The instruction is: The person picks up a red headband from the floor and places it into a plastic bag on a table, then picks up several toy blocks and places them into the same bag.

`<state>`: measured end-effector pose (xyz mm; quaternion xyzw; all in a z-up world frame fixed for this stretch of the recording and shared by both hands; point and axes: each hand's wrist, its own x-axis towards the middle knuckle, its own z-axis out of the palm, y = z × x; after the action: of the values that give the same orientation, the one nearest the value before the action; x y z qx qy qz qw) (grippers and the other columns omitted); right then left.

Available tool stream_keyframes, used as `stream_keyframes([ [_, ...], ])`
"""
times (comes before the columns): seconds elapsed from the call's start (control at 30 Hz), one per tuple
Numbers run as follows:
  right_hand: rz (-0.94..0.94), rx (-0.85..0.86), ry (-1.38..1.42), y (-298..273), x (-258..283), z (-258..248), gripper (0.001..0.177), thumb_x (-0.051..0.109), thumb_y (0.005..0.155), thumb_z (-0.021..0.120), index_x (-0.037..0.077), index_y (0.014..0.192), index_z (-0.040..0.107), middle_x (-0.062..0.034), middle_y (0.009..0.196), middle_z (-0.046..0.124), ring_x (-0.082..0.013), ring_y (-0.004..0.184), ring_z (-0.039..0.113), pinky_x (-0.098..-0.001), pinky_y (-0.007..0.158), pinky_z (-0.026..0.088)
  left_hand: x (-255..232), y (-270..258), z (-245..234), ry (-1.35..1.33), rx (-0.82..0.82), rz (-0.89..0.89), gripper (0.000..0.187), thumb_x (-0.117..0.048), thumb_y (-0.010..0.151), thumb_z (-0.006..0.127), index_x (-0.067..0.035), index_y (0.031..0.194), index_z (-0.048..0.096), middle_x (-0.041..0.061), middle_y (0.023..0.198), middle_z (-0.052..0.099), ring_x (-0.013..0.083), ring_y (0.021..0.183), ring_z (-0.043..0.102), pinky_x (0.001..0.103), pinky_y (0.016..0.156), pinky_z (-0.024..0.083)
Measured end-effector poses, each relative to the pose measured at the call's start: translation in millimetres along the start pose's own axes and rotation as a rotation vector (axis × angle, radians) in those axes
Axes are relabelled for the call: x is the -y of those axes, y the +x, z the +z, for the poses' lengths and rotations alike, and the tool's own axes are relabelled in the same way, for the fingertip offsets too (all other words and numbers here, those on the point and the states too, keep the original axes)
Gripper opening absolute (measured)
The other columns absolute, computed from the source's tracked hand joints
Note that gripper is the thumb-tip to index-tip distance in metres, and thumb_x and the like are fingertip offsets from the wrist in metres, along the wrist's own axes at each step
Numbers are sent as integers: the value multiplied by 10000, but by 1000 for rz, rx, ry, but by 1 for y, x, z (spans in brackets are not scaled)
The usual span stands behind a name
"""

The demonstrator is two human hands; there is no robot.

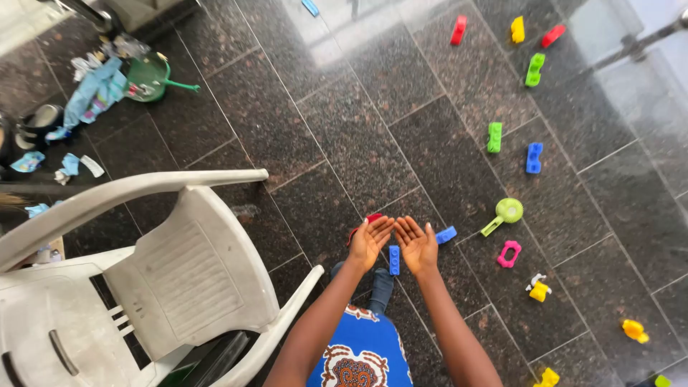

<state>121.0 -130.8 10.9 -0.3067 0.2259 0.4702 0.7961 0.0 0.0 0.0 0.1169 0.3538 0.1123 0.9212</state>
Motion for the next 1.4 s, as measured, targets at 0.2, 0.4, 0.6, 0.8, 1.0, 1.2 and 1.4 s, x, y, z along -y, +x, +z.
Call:
stream_keyframes([
  [0.2,13,-68,-186,101,-25,-80,611,474,1078,373,-27,1372,562,-232,1387,620,-348,1318,589,-445,1153,436,16,100,-107,80,-98,24,606,-446,1096,272,-18,1409,566,151,1445,624,274,1364,580,419,1178,363],
  [0.4,97,-240,-444,207,-80,-217,554,449,1069,386,19,1347,598,-146,1309,702,-261,1238,661,-376,1030,472,57,191,-241,308,-298,-90,632,-503,1067,299,-55,1375,624,111,1380,678,246,1322,612,442,1165,343],
  [0.6,137,-334,-773,278,-134,-290,431,357,1023,525,44,1274,682,-107,1244,742,-188,1127,697,-337,920,502,119,276,-375,336,-544,-188,621,-501,1029,417,-36,1389,617,141,1395,676,281,1289,637,479,1162,372],
  [0.8,69,-277,-1138,346,-174,-376,396,220,966,600,42,1309,688,-85,1204,743,-173,1092,676,-327,860,514,167,325,-436,201,-710,-283,919,-722,998,216,13,1448,533,217,1457,602,389,1327,580,516,1136,402],
  [1.0,77,-297,-1289,382,-212,-448,516,133,922,658,-19,1404,553,-171,1363,648,-235,1245,621,-351,1046,485,213,356,-459,265,-792,-411,1074,-864,916,212,-3,1522,424,186,1552,474,384,1381,452,570,1143,324],
  [1.2,134,-178,-1144,383,-234,-483,688,84,882,625,-5,1521,388,-151,1458,555,-228,1307,576,-337,1072,470,213,357,-452,544,-794,-414,966,-842,891,272,-77,1373,613,112,1261,650,290,1120,577,536,934,437],
  [1.4,122,-171,-1152,353,-222,-431,613,68,896,631,-18,1483,479,-140,1357,655,-220,1237,631,-326,1059,478,222,355,-456,628,-717,-182,648,-628,1022,452,-37,954,711,71,920,710,181,802,658,374,643,514],
])
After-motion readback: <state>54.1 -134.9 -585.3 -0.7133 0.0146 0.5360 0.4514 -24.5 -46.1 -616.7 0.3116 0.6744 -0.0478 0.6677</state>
